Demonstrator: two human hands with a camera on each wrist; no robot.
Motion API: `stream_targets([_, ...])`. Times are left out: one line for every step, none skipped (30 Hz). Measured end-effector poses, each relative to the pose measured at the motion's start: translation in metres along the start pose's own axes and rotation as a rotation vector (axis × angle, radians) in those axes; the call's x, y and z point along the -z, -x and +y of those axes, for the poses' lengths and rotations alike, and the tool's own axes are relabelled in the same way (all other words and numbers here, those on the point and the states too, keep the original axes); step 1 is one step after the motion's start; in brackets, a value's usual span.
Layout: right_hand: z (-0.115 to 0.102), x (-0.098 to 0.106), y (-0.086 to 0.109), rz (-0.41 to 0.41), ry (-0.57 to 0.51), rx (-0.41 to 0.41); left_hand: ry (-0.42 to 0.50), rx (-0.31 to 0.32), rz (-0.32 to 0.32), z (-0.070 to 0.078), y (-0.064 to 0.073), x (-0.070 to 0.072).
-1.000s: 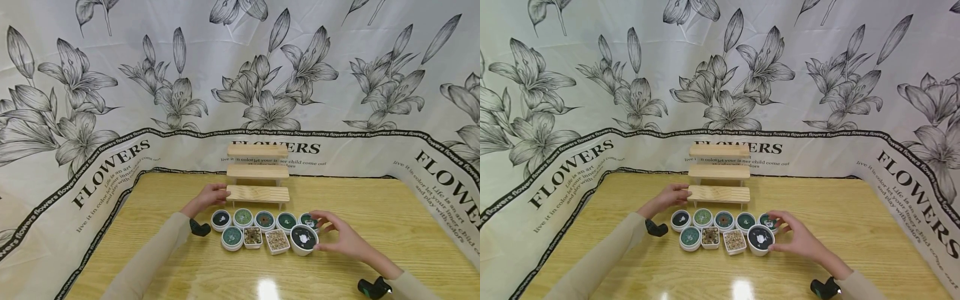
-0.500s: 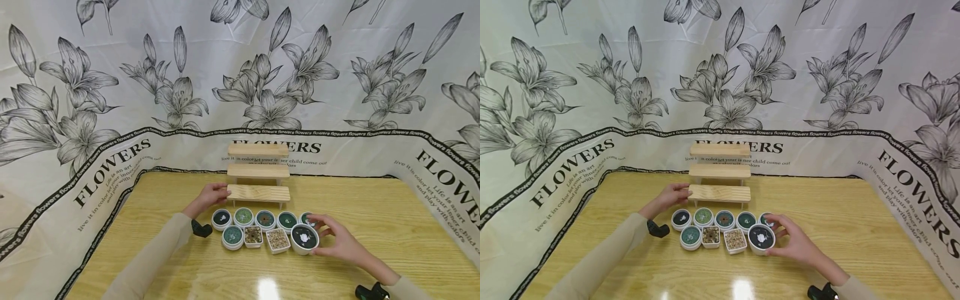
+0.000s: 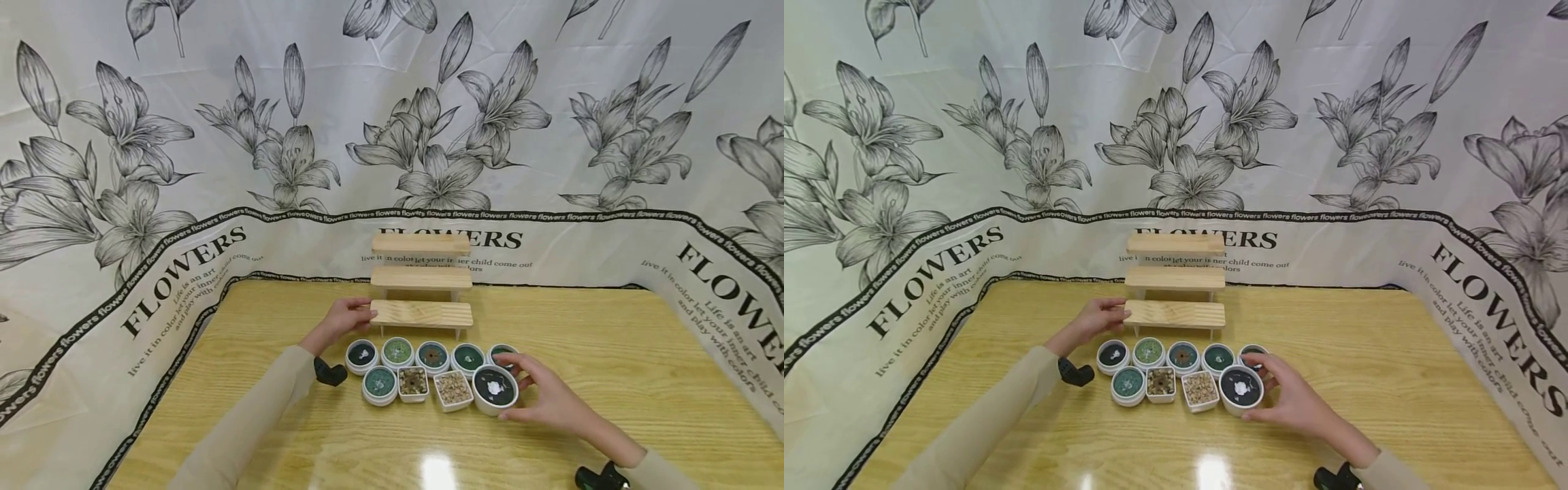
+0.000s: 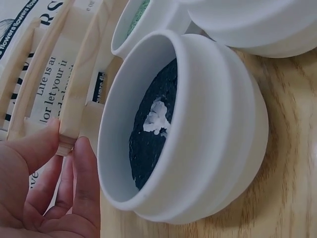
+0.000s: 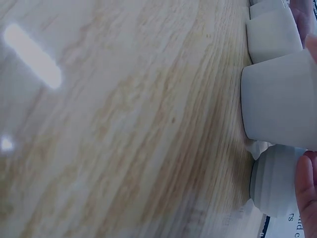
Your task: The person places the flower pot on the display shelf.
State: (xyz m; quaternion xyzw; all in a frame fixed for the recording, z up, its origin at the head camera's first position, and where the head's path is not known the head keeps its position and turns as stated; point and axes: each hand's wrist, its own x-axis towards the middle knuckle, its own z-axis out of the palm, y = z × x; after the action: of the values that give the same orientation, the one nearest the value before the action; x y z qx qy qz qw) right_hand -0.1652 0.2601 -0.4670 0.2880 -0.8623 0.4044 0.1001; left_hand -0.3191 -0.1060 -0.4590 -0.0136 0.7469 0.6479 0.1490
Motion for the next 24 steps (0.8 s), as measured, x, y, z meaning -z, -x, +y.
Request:
stream_targets([-0.001, -0.001, 0.000, -0.001, 0.004, -0.002, -0.009, -0.003, 0.002, 0.000, 0.000, 0.000])
stream_targets([-0.001, -0.001, 0.000, -0.001, 0.006, -0.005, -0.016, -0.003, 0.005, 0.001, 0.000, 0.000])
stream_targets([-0.002, -0.002, 0.000, 0.001, 0.008, -0.010, -0.022, -0.004, 0.007, 0.001, 0.001, 0.000])
stream_targets([-0.003, -0.002, 0.000, 0.002, 0.014, -0.008, -0.028, -0.008, 0.010, 0.001, 0.001, 0.000])
stream_targets([-0.004, -0.002, 0.000, 0.004, 0.016, -0.007, -0.032, -0.013, 0.013, 0.002, 0.001, 0.000])
stream_targets([-0.005, -0.002, 0.000, 0.005, 0.021, -0.002, -0.033, -0.015, 0.013, 0.002, 0.001, 0.000])
stream_targets([-0.006, -0.003, 0.000, 0.009, 0.026, 0.004, -0.033, -0.020, 0.013, 0.002, 0.001, 0.000])
stream_targets([-0.006, -0.003, 0.000, 0.012, 0.028, 0.011, -0.030, -0.021, 0.011, 0.002, 0.001, 0.000])
stream_targets([-0.007, -0.003, 0.000, 0.015, 0.031, 0.014, -0.027, -0.025, 0.008, 0.002, 0.001, 0.000])
stream_targets([-0.008, -0.003, 0.000, 0.018, 0.032, 0.019, -0.024, -0.027, 0.006, 0.002, 0.001, 0.000])
stream_targets([-0.008, -0.004, 0.000, 0.020, 0.034, 0.020, -0.020, -0.027, 0.004, 0.002, 0.001, 0.000])
stream_targets([-0.009, -0.004, -0.001, 0.020, 0.037, 0.020, -0.016, -0.026, 0.002, 0.001, 0.001, 0.000])
stream_targets([-0.009, -0.005, -0.001, 0.021, 0.045, 0.018, -0.014, -0.028, 0.003, 0.001, 0.001, 0.000])
stream_targets([-0.009, -0.005, -0.001, 0.020, 0.051, 0.011, -0.011, -0.028, 0.003, 0.000, 0.000, 0.000])
stream_targets([-0.009, -0.005, -0.001, 0.019, 0.062, 0.004, -0.008, -0.028, 0.004, 0.000, 0.000, 0.001])
stream_targets([-0.010, -0.005, 0.000, 0.018, 0.072, -0.003, -0.006, -0.027, 0.005, -0.001, 0.000, 0.001])
stream_targets([-0.010, -0.006, 0.000, 0.015, 0.082, -0.011, -0.008, -0.028, 0.005, -0.001, 0.000, 0.001])
stream_targets([-0.010, -0.006, 0.000, 0.012, 0.090, -0.020, -0.009, -0.030, 0.005, -0.001, -0.001, 0.001])
stream_targets([-0.010, -0.006, 0.001, 0.010, 0.099, -0.030, -0.014, -0.032, 0.005, -0.001, -0.001, 0.001])
stream_targets([-0.011, -0.006, 0.001, 0.007, 0.101, -0.040, -0.018, -0.031, 0.003, -0.001, -0.001, 0.001])
stream_targets([-0.011, -0.006, 0.001, 0.005, 0.102, -0.047, -0.022, -0.030, 0.003, -0.001, -0.001, 0.001])
stream_targets([-0.012, -0.006, 0.002, 0.002, 0.100, -0.056, -0.028, -0.029, 0.003, -0.001, -0.001, 0.001])
stream_targets([-0.013, -0.006, 0.002, -0.002, 0.096, -0.065, -0.035, -0.029, 0.004, -0.001, -0.001, 0.001])
stream_targets([-0.013, -0.005, 0.003, -0.004, 0.093, -0.073, -0.041, -0.027, 0.006, -0.001, -0.001, 0.001])
